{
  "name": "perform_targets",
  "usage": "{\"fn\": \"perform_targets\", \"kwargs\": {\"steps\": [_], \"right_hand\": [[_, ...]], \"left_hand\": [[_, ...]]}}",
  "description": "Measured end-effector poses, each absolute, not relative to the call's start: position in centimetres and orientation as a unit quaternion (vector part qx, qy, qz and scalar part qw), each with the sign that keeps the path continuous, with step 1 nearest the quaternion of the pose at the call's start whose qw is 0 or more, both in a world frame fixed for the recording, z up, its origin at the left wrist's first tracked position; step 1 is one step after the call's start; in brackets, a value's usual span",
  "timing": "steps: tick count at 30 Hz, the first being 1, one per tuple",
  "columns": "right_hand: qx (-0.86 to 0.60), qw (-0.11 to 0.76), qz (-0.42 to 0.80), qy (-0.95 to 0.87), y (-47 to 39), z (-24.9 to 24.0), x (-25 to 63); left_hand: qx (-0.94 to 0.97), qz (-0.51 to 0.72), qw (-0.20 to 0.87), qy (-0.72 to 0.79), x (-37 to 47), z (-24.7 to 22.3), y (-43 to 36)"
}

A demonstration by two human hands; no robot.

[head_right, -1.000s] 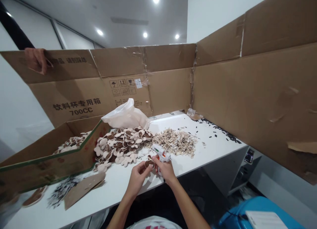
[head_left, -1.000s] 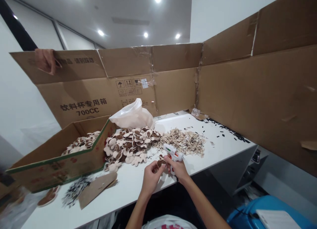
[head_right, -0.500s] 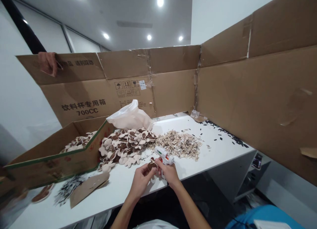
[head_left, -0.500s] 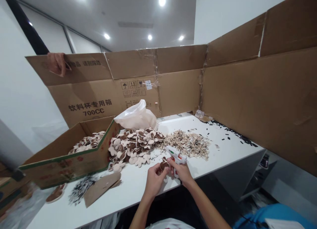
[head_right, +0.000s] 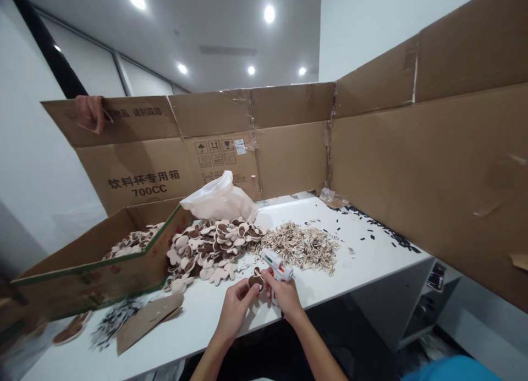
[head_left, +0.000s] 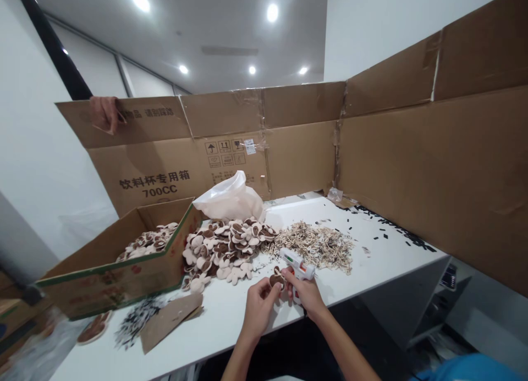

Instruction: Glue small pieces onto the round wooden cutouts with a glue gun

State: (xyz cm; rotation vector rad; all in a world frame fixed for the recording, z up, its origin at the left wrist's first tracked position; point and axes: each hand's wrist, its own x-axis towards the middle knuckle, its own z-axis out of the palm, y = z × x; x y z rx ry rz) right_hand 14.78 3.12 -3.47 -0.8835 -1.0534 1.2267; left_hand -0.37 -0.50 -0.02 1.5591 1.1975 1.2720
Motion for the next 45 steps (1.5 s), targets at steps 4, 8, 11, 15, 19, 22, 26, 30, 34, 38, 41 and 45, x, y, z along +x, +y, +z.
{"fn": "perform_targets", "kwargs": {"steps": [4, 8, 11, 15, 19, 22, 26, 30, 34, 38, 41, 45], "right_hand": [[-0.386, 0.597, 0.532, -0.460, 3.0, -3.3, 14.8], [-0.388, 0.599, 0.528, -0.459, 3.0, -3.3, 14.7], [-0.393, 0.603, 0.523, -0.456, 3.1, -3.3, 14.6], [-0.391, 0.601, 0.528, -0.456, 3.0, -3.1, 14.5], [-0.373, 0.591, 0.531, -0.479, 2.8, -3.0, 14.7], [-0.364, 0.578, 0.541, -0.491, 2.7, -3.1, 14.8], [-0.363, 0.577, 0.551, -0.482, 2.8, -3.3, 14.8], [-0.379, 0.582, 0.543, -0.471, 3.0, -3.8, 14.6], [-0.391, 0.576, 0.541, -0.472, 3.1, -3.9, 14.7], [-0.389, 0.586, 0.544, -0.458, 3.0, -3.4, 14.9], [-0.395, 0.595, 0.536, -0.450, 2.9, -3.1, 15.0], [-0.410, 0.596, 0.532, -0.440, 3.0, -3.1, 15.0]], "left_hand": [[0.612, 0.495, 0.397, 0.472, -0.4, 0.0, -0.5], [0.615, 0.491, 0.388, 0.480, -0.4, -0.1, -0.6], [0.627, 0.485, 0.368, 0.485, -0.4, -0.2, -0.6], [0.618, 0.503, 0.360, 0.486, -0.3, -0.1, -0.7], [0.585, 0.538, 0.379, 0.474, -0.3, -0.2, -0.6], [0.575, 0.549, 0.373, 0.479, -0.3, -0.6, -0.5], [0.574, 0.549, 0.359, 0.490, -0.3, -1.2, -0.3], [0.593, 0.534, 0.358, 0.484, -0.2, -1.1, -0.4], [0.603, 0.525, 0.360, 0.481, 0.0, -0.8, -0.6], [0.616, 0.506, 0.364, 0.482, 0.0, -0.8, -0.6], [0.627, 0.493, 0.361, 0.482, 0.1, -1.0, -0.6], [0.645, 0.480, 0.340, 0.488, 0.0, -1.2, -0.5]]}}
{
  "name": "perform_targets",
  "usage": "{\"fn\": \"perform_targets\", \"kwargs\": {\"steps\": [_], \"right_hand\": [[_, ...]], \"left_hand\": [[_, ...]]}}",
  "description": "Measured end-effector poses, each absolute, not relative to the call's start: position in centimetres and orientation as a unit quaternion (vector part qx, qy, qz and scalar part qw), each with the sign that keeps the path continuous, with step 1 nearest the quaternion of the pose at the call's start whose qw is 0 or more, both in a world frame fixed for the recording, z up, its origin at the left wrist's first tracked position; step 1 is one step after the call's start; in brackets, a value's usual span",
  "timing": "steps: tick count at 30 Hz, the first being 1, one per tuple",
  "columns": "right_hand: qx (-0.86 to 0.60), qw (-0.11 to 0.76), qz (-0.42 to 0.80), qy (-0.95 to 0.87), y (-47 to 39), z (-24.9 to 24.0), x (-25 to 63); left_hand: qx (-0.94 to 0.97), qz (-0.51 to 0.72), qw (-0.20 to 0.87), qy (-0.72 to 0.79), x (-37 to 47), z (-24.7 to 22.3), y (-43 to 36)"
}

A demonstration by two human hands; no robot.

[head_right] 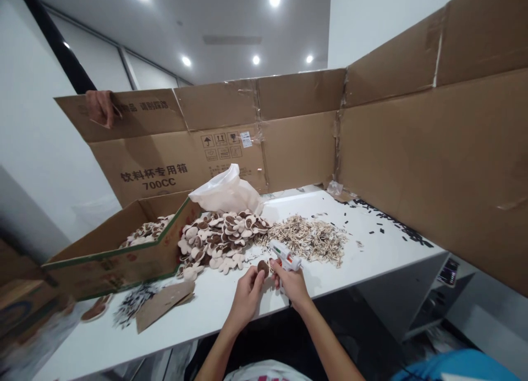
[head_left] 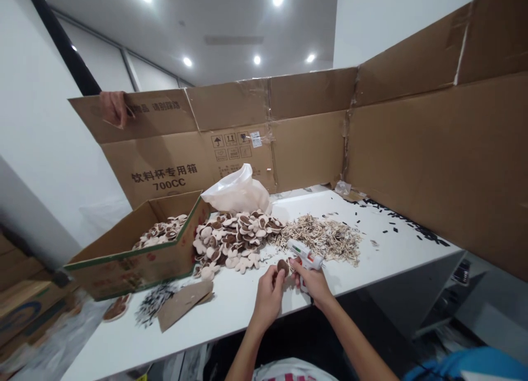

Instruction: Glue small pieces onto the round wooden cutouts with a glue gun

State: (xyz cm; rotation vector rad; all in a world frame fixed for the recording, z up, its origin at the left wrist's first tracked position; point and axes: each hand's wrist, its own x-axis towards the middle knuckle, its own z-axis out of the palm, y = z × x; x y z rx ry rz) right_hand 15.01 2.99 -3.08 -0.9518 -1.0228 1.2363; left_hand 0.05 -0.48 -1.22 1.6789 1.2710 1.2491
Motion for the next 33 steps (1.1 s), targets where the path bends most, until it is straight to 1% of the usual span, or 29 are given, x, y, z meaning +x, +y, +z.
{"fn": "perform_targets", "kwargs": {"steps": [9, 14, 20, 25, 33], "right_hand": [[-0.409, 0.583, 0.532, -0.459, 2.9, -3.4, 15.6], [-0.405, 0.576, 0.530, -0.473, 2.7, -2.8, 15.7], [-0.407, 0.590, 0.524, -0.460, 2.7, -2.7, 15.8], [-0.408, 0.580, 0.535, -0.459, 2.5, -2.8, 15.7], [-0.396, 0.560, 0.538, -0.489, 2.5, -3.6, 15.8]], "left_hand": [[0.635, 0.490, 0.313, 0.510, 0.2, -0.8, -0.8], [0.630, 0.504, 0.326, 0.493, 0.2, -0.8, -0.8], [0.625, 0.501, 0.358, 0.480, 0.5, -0.2, -0.9], [0.622, 0.509, 0.338, 0.490, 0.8, 0.2, -1.2], [0.607, 0.523, 0.304, 0.515, 0.7, -0.7, -1.2]]}}
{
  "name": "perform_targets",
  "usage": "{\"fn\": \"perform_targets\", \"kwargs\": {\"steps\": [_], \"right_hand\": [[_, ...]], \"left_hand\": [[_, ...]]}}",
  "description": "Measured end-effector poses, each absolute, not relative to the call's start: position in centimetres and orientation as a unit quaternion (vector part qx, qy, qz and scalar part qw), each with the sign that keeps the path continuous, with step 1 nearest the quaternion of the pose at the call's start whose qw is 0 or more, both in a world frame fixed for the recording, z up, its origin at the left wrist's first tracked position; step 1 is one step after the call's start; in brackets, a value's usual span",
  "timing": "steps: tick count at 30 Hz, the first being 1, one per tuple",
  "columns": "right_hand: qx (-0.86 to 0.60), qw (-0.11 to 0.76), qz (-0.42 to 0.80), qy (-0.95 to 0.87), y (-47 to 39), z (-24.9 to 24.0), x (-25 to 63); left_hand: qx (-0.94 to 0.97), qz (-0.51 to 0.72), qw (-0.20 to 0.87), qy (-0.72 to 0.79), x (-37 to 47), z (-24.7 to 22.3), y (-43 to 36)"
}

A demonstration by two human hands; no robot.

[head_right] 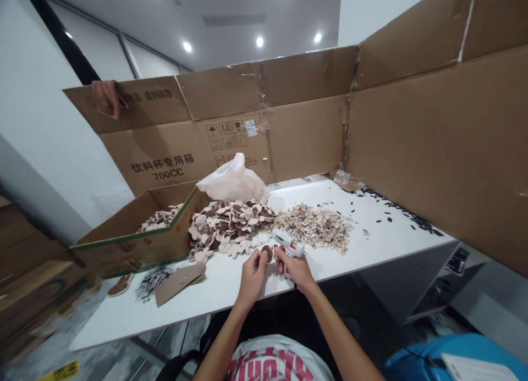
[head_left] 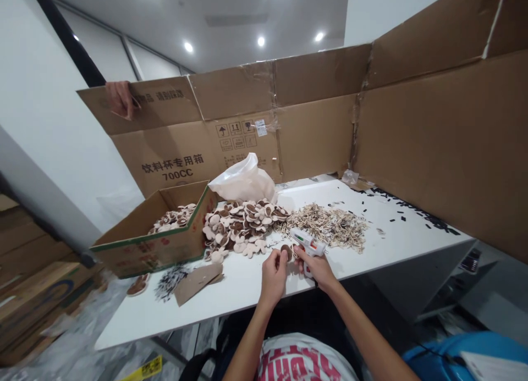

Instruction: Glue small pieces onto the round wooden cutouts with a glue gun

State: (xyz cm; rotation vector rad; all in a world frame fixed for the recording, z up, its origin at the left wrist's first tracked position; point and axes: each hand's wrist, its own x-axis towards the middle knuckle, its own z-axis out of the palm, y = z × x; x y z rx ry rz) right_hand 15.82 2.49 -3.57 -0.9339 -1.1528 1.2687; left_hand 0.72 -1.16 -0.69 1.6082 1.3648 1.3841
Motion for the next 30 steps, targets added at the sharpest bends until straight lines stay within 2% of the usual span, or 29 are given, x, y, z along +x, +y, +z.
{"fn": "perform_targets", "kwargs": {"steps": [12, 19, 30], "right_hand": [[-0.385, 0.538, 0.552, -0.509, 2.21, -3.03, 16.07], [-0.383, 0.559, 0.539, -0.501, 2.38, -3.31, 16.15], [-0.378, 0.541, 0.539, -0.524, 2.36, -3.73, 16.18]], "left_hand": [[0.596, 0.532, 0.335, 0.499, 0.69, -0.52, -0.81], [0.577, 0.544, 0.361, 0.491, 0.78, -0.31, -0.97], [0.603, 0.531, 0.298, 0.515, 0.77, -1.03, -0.92]]}}
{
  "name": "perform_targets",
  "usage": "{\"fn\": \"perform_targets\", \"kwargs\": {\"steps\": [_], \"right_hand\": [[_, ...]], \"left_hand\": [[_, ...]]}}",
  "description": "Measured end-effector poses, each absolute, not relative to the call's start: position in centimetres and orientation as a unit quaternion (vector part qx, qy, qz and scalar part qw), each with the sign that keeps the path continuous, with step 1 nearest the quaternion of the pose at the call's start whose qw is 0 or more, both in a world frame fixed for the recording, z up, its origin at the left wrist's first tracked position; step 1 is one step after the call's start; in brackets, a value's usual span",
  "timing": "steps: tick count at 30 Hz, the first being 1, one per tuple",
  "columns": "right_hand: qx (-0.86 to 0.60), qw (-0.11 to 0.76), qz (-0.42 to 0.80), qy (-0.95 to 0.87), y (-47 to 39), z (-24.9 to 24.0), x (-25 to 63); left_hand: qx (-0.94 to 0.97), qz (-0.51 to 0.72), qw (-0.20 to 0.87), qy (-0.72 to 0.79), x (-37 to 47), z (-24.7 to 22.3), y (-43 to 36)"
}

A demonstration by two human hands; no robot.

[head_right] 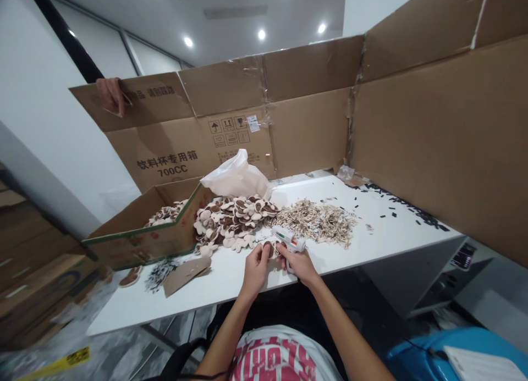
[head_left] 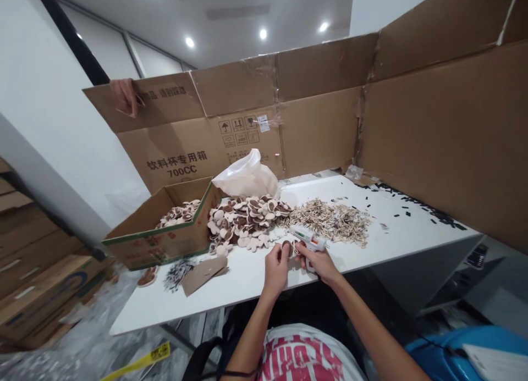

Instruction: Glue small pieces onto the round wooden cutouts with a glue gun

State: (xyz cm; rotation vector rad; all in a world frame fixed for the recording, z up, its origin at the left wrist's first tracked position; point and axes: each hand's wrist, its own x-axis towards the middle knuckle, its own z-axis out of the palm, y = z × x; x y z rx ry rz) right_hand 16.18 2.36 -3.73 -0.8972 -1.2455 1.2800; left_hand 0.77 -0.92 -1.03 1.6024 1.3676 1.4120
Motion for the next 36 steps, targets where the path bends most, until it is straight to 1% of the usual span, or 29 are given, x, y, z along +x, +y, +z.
{"fn": "perform_targets", "kwargs": {"steps": [5, 13, 20, 27, 36], "right_hand": [[-0.388, 0.533, 0.545, -0.518, 2.3, -3.7, 16.1], [-0.383, 0.551, 0.540, -0.508, 2.2, -3.0, 16.3], [-0.384, 0.552, 0.556, -0.489, 2.0, -2.8, 16.2], [-0.381, 0.537, 0.561, -0.501, 2.0, -3.1, 16.2], [-0.397, 0.540, 0.540, -0.509, 2.0, -3.2, 16.2]], "left_hand": [[0.601, 0.538, 0.284, 0.518, 0.8, -0.9, -1.2], [0.561, 0.540, 0.354, 0.518, 0.8, -1.3, -0.9], [0.607, 0.516, 0.319, 0.514, 0.8, -1.3, -1.0], [0.611, 0.524, 0.290, 0.518, 0.7, -1.3, -1.0], [0.600, 0.533, 0.318, 0.505, 0.8, -0.9, -1.6]]}}
